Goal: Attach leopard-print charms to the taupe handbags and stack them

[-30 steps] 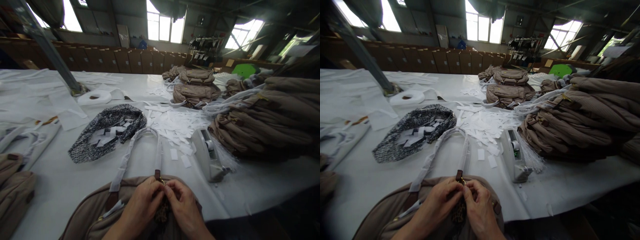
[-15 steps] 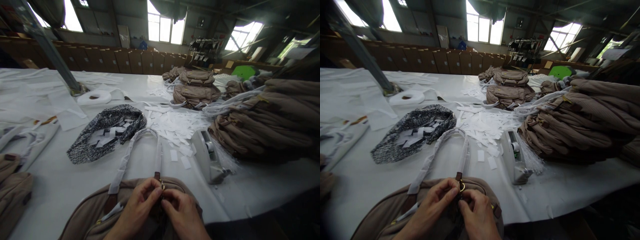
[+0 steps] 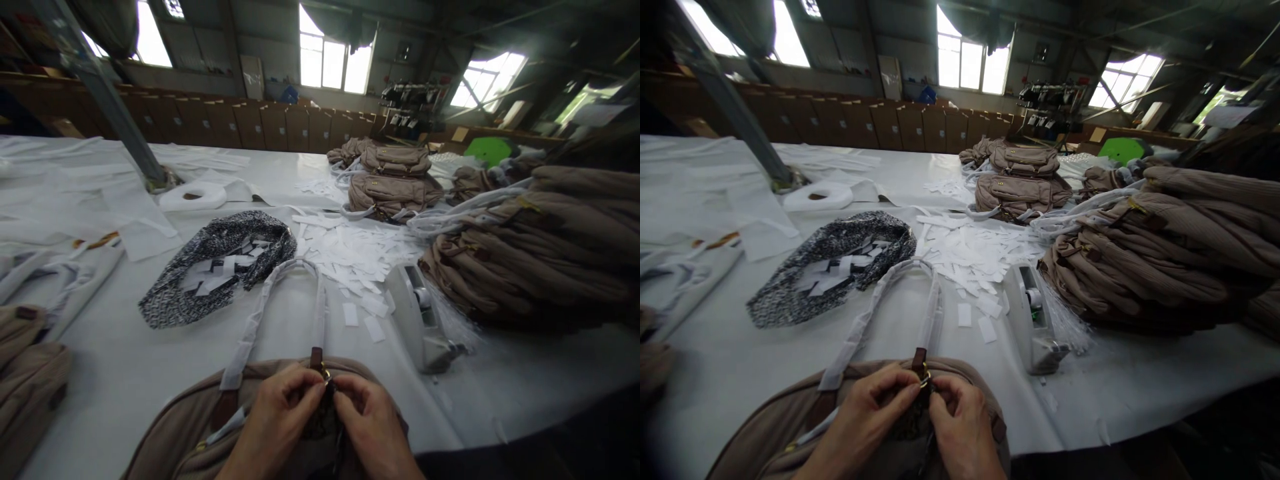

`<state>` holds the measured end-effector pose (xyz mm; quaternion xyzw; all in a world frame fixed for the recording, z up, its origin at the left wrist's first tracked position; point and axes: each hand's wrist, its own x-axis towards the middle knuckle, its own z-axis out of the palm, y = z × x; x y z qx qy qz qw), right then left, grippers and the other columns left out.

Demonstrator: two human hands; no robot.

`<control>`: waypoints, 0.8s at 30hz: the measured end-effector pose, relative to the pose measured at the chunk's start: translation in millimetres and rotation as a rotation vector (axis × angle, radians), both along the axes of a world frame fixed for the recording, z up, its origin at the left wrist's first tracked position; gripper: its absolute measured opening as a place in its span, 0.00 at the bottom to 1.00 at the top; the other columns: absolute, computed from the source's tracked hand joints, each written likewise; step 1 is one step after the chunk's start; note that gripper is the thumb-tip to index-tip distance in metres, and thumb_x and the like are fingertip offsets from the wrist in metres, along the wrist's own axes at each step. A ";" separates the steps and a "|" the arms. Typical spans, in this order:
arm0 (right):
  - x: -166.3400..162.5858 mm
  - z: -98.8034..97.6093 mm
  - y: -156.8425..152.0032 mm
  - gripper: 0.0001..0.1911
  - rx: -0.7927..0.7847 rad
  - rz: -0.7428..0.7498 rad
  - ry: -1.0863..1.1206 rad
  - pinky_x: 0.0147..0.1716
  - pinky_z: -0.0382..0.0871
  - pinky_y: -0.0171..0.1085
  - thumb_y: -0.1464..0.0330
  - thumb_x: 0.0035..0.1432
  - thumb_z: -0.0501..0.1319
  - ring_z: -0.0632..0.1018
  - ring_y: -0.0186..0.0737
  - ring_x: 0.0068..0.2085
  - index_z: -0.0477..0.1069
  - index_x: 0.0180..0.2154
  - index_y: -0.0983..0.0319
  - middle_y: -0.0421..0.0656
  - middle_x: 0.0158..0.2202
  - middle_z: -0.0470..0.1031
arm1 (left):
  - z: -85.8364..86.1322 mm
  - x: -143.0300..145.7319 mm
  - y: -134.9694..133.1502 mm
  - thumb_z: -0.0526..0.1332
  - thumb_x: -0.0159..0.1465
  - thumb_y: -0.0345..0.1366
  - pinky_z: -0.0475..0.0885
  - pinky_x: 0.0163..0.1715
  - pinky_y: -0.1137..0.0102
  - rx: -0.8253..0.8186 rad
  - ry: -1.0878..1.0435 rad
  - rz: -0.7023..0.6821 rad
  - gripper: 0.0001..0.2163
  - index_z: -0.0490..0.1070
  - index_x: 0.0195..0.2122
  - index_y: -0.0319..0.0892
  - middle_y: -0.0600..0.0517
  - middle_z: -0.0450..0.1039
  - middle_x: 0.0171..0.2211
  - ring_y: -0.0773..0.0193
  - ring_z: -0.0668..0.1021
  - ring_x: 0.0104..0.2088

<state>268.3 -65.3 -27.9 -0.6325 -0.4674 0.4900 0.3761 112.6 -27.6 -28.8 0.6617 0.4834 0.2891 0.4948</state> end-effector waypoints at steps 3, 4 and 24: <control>2.3 -0.8 1.9 0.14 -0.045 0.006 0.125 0.37 0.72 0.36 0.67 0.54 0.58 0.79 0.42 0.35 0.77 0.40 0.65 0.45 0.32 0.79 | -1.2 3.3 -3.1 0.58 0.60 0.34 0.63 0.28 0.74 0.123 0.124 -0.007 0.08 0.73 0.25 0.42 0.54 0.68 0.24 0.66 0.72 0.27; 2.7 -1.3 2.2 0.13 -0.051 0.008 0.147 0.38 0.72 0.36 0.67 0.54 0.58 0.79 0.43 0.36 0.77 0.40 0.65 0.45 0.33 0.80 | -2.0 4.5 -4.0 0.58 0.60 0.33 0.63 0.27 0.74 0.152 0.145 -0.006 0.08 0.72 0.24 0.42 0.54 0.67 0.24 0.66 0.72 0.27; -1.7 -14.7 -4.8 0.14 0.001 -0.071 0.077 0.34 0.73 0.37 0.64 0.52 0.59 0.79 0.43 0.32 0.70 0.41 0.63 0.44 0.29 0.79 | -15.5 23.4 -13.6 0.55 0.61 0.30 0.66 0.29 0.73 0.281 0.289 0.072 0.08 0.69 0.26 0.43 0.52 0.70 0.28 0.64 0.75 0.29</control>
